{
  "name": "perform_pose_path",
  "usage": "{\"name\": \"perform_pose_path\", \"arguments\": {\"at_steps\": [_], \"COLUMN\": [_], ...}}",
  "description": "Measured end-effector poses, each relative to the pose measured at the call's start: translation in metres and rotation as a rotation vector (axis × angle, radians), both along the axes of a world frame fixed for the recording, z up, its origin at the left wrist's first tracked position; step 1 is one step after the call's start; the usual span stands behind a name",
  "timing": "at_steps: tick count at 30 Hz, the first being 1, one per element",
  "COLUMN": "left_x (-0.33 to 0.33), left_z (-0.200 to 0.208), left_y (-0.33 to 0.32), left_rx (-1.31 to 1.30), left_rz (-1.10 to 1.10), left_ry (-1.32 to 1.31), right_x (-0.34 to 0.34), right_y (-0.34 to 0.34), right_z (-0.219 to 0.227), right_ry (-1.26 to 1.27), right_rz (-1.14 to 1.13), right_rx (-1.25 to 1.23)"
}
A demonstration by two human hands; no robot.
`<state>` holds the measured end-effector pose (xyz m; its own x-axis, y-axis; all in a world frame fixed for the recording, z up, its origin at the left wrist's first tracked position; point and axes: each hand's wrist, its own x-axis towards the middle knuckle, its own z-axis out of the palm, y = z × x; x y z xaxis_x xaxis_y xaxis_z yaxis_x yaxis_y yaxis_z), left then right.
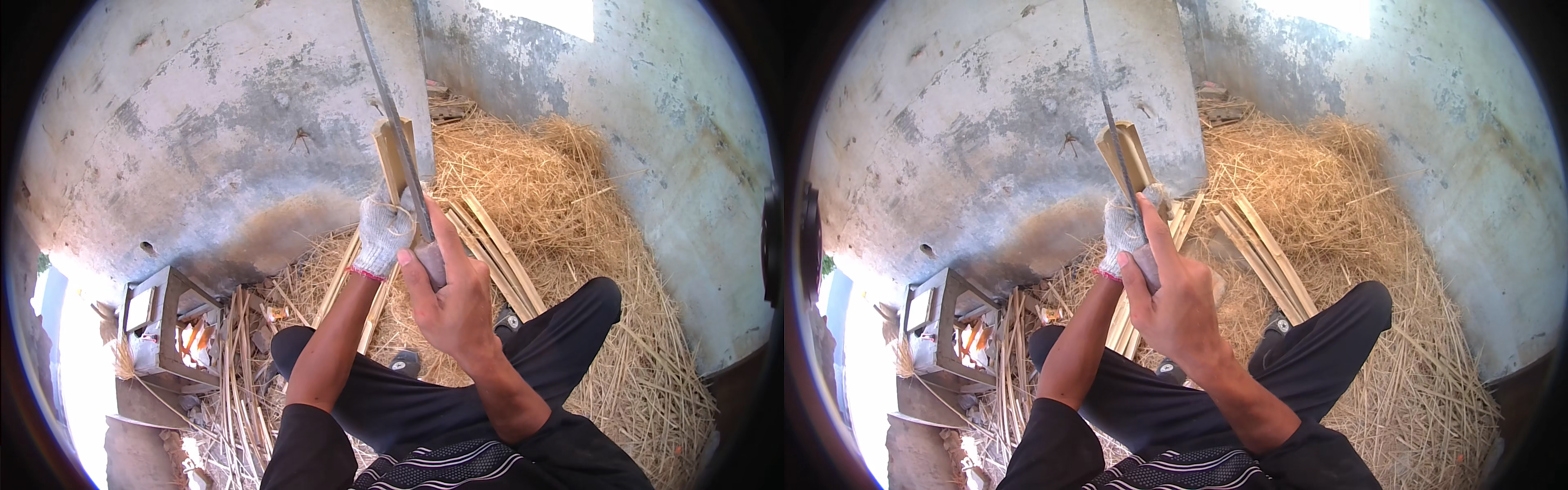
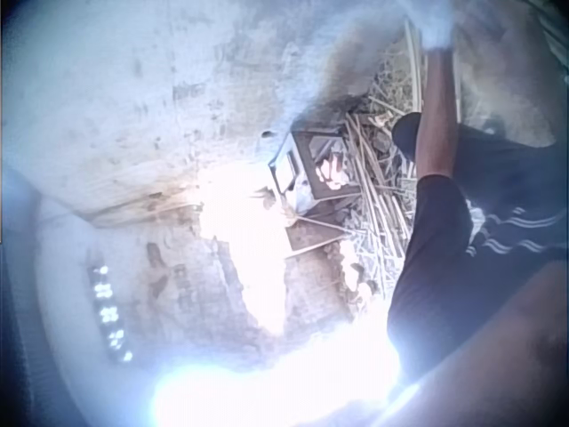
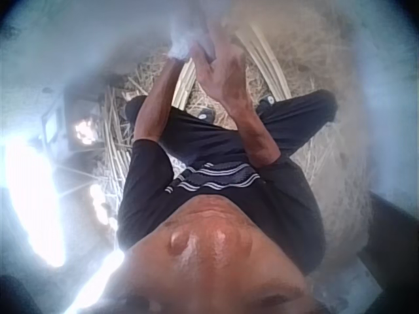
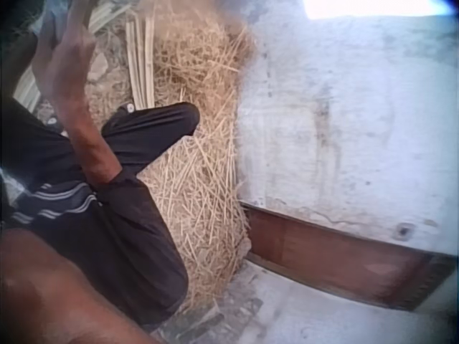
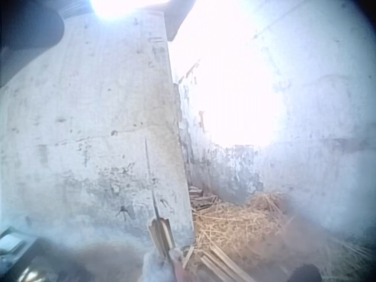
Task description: The person sits on a straw-covered floor and uses a large knife to split bamboo poles into thin strips. They hold the bamboo with a gloved left hand and strike the knife with a stone in their right hand to drive the blade through the material. The resulting strips are placed in a pile on the floor.
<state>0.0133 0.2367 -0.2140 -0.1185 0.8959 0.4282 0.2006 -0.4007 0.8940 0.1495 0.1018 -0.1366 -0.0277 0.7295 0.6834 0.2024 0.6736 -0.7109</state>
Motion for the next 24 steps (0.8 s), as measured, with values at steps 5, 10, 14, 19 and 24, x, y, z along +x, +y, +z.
{"name": "perform_pose_path", "arguments": {"at_steps": [5,10,14,19,24], "left_x": [0.003,0.007,0.004,0.009,-0.003], "left_z": [0.007,0.014,0.021,0.013,0.014], "left_y": [-0.007,-0.013,-0.025,-0.028,-0.025], "left_rx": [0.021,0.037,-0.045,-0.137,-0.055], "left_rz": [0.004,-0.063,-0.191,-0.453,-0.652], "left_ry": [0.031,0.054,-0.031,-0.683,-0.641], "right_x": [0.003,0.008,0.010,-0.012,-0.020], "right_y": [-0.003,-0.009,-0.005,0.006,0.014], "right_z": [-0.003,-0.001,0.004,0.014,0.026], "right_ry": [-0.005,0.016,-0.047,-0.130,-0.093], "right_rz": [-0.015,0.017,0.002,-0.092,-0.087], "right_rx": [0.017,-0.018,-0.023,-0.074,-0.135]}}
